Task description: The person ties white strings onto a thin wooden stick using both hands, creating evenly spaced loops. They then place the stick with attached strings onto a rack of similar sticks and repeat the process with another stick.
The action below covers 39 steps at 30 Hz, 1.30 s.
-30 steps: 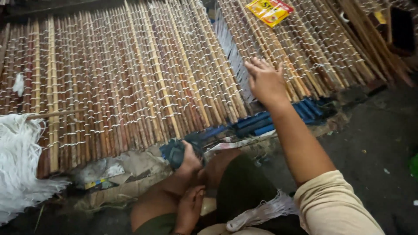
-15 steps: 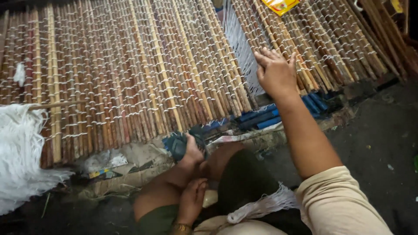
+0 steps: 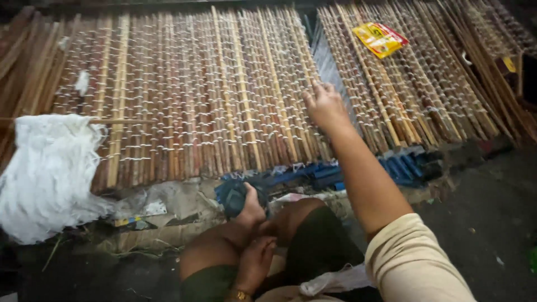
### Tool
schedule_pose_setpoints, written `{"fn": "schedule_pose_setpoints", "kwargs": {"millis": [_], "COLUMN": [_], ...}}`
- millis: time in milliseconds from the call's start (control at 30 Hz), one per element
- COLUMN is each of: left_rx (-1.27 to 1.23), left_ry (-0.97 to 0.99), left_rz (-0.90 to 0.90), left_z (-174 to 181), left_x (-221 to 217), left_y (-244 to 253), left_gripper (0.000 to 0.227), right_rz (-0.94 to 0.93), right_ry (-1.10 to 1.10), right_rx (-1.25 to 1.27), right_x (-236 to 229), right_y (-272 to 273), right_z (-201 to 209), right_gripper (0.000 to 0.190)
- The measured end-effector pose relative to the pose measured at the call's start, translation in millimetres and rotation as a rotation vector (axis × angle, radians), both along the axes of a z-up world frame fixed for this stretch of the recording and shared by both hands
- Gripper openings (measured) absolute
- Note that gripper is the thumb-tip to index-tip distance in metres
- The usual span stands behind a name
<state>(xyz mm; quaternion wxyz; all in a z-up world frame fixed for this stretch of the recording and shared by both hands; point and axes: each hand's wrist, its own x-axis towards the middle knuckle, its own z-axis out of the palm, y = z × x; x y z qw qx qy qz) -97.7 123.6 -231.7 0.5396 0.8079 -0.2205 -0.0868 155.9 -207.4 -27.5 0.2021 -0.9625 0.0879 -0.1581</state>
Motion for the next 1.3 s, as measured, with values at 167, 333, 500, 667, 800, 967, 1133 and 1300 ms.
{"fn": "schedule_pose_setpoints", "kwargs": {"millis": [167,333,500,667,800,967,1133,1300], "left_rx": [0.06,0.037,0.071,-0.017,0.02,0.281,-0.234,-0.004], "left_ry": [0.05,0.148,0.28,0.097,0.064,0.051,-0.16,-0.618], "left_rz": [-0.001,-0.051,-0.051,-0.074,-0.046,-0.22,-0.223,0.011], "left_z": [-2.0,18.3,30.2,27.6,14.9,66.5,225.5,259.3], "left_x": [-4.4,-2.6,5.0,4.2,2.3,14.9,51.2,192.7], "left_y": [-0.2,-4.1,-9.5,-8.0,-14.3,-16.5,-3.3,-42.4], "left_gripper": [0.027,0.035,0.033,0.025,0.021,0.03,0.027,0.029], "right_rz": [-0.256,-0.268,-0.287,-0.29,-0.275,-0.229,-0.248,-0.125], "right_ry": [0.37,0.422,0.469,0.467,0.463,0.399,0.467,0.236], "right_rx": [0.045,0.035,0.051,0.023,0.049,0.019,0.108,-0.015], "right_x": [-6.6,-26.5,-26.4,-21.3,-22.4,-16.9,-25.4,22.1], "right_y": [54.8,93.0,102.8,108.8,124.9,121.0,128.1,30.4], "right_z": [33.1,71.6,78.7,75.0,81.7,71.3,90.6,3.7], "right_gripper": [0.072,0.07,0.067,0.067,0.067,0.066,0.069,0.072]}}
